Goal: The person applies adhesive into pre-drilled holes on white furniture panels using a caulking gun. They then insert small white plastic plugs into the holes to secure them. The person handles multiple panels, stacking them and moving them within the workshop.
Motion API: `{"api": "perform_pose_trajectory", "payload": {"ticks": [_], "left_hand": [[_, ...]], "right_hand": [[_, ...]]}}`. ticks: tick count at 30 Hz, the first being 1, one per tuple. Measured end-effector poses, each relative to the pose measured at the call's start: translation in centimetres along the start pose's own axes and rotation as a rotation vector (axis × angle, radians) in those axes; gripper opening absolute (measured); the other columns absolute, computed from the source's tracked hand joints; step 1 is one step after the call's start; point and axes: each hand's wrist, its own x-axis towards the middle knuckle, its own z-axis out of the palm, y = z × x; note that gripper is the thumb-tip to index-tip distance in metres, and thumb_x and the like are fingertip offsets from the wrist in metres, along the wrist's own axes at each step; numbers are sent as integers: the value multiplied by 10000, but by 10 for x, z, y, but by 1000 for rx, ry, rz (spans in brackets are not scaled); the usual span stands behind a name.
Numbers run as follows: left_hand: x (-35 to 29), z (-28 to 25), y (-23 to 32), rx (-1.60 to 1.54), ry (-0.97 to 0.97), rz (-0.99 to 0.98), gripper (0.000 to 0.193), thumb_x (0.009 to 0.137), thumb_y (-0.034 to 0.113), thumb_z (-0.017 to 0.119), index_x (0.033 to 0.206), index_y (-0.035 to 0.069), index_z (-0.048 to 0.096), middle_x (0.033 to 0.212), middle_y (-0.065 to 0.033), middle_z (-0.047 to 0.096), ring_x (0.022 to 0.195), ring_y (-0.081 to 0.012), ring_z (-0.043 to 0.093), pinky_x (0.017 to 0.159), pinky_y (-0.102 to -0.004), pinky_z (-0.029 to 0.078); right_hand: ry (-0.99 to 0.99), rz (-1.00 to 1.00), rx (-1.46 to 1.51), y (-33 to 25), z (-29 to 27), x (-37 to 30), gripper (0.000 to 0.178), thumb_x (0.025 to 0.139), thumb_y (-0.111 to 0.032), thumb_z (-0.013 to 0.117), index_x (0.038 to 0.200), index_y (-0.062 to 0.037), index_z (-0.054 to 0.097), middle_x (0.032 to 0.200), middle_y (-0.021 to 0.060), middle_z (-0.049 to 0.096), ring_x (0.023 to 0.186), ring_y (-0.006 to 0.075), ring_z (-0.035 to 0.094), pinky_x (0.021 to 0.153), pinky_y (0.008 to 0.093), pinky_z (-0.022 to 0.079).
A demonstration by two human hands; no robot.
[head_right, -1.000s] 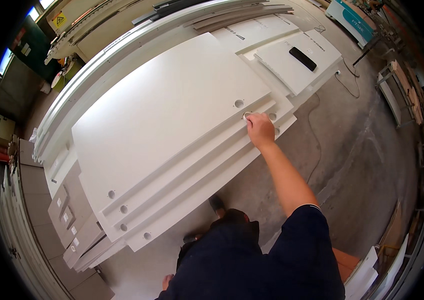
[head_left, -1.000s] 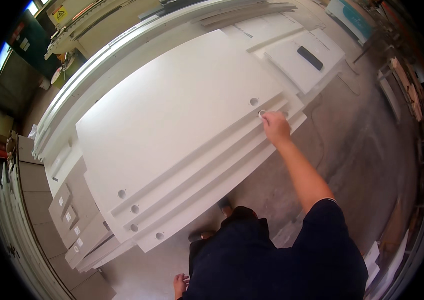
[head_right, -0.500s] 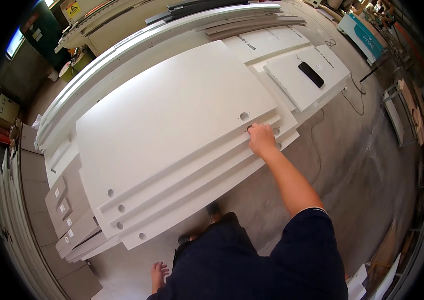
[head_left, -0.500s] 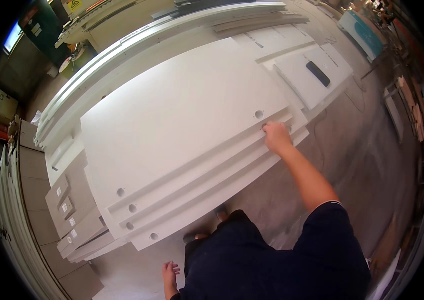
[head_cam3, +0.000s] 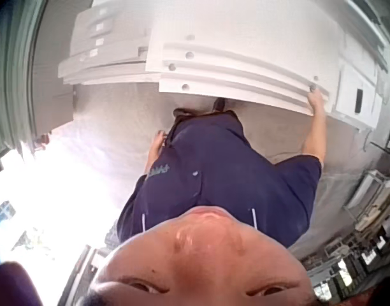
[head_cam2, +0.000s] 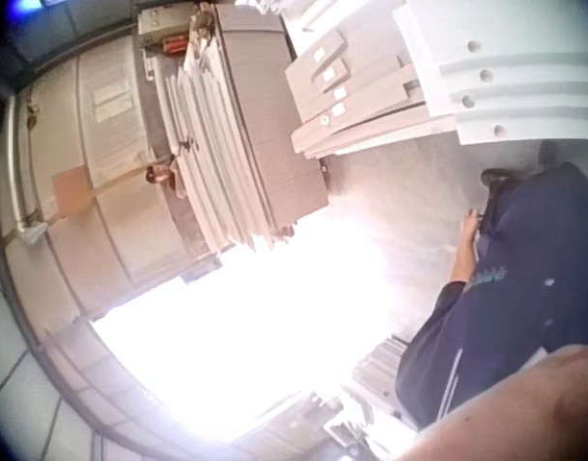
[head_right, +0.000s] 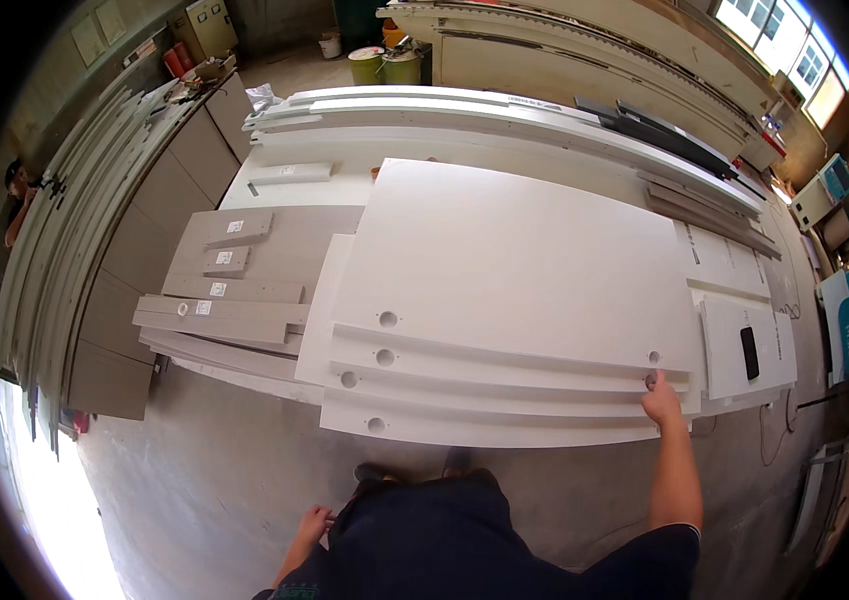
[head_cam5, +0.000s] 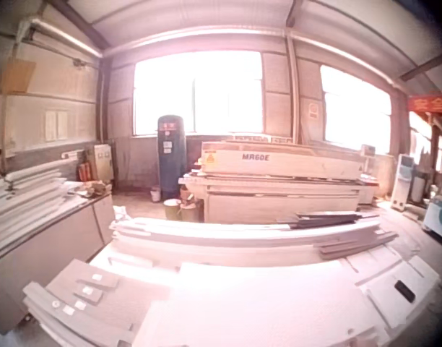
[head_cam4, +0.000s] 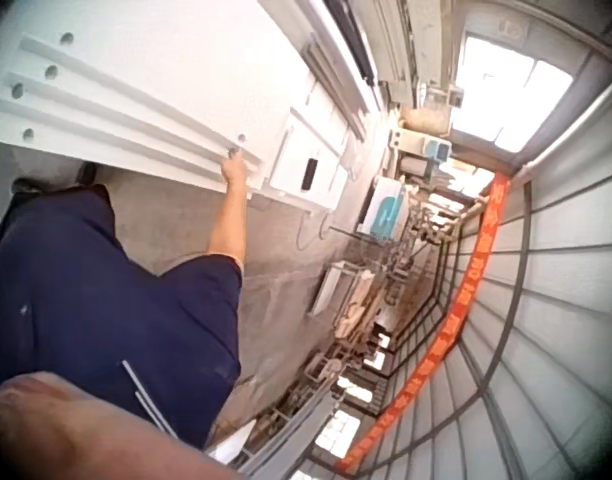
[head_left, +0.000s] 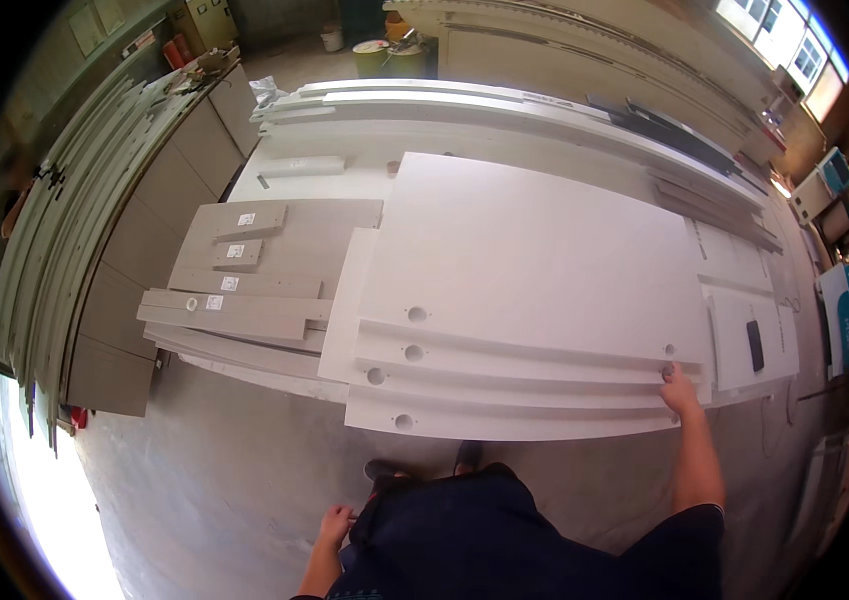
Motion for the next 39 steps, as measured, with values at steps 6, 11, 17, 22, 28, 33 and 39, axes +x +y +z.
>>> {"api": "perform_pose_trajectory", "payload": {"ticks": [6,11,17,22,28,33,39], "left_hand": [[17,-48,-25,190,193,93,375,849,319,594,1018,-6,672,935,-161,704,863,-256,670,765,-362,512],[27,-112,-58,63,278,70,364,857,316,589,1040,11,667,952,-168,700,846,-262,676,763,-353,512],[9,-196,-100,-453,339,-104,306,909,276,565,1082,26,595,888,-117,668,683,-214,647,587,-344,506],[-10,-221,-168,-684,490,-227,295,914,236,534,1111,16,551,891,-134,653,655,-225,644,544,-357,515],[-20,-200,-205,-957,434,-427,258,921,217,557,1084,18,537,857,-114,664,629,-231,651,531,-343,497],[2,-231,-179,-969,374,-519,305,924,297,555,1102,50,552,904,-117,653,710,-249,642,585,-394,518],[32,-335,-128,-1010,480,-431,363,927,394,554,1124,88,571,962,-122,640,807,-270,631,650,-454,543]], "right_hand": [[179,-270,256,-224,10,-72,352,795,-64,550,1139,-21,610,935,174,682,835,303,669,749,402,526],[-178,-661,489,-425,123,-199,318,789,-56,604,1105,-31,623,957,141,682,725,217,633,691,336,525],[-516,-999,354,-615,191,-324,312,807,-111,625,1117,-78,630,1047,119,657,887,270,645,798,376,523],[-453,-1284,246,-735,226,-340,340,801,-123,619,1138,-82,621,1111,134,628,1060,338,575,906,417,483],[-273,-1407,75,-892,305,-318,479,757,-144,651,1222,-69,564,1234,170,561,1146,387,515,965,483,437],[-44,-1333,-6,-1009,388,-290,513,773,-159,660,1262,-79,527,1304,199,492,1184,407,477,1013,519,383],[-104,-1232,-200,-1062,407,-297,463,804,-127,655,1243,-75,515,1285,201,471,1180,396,468,996,496,383]]}}
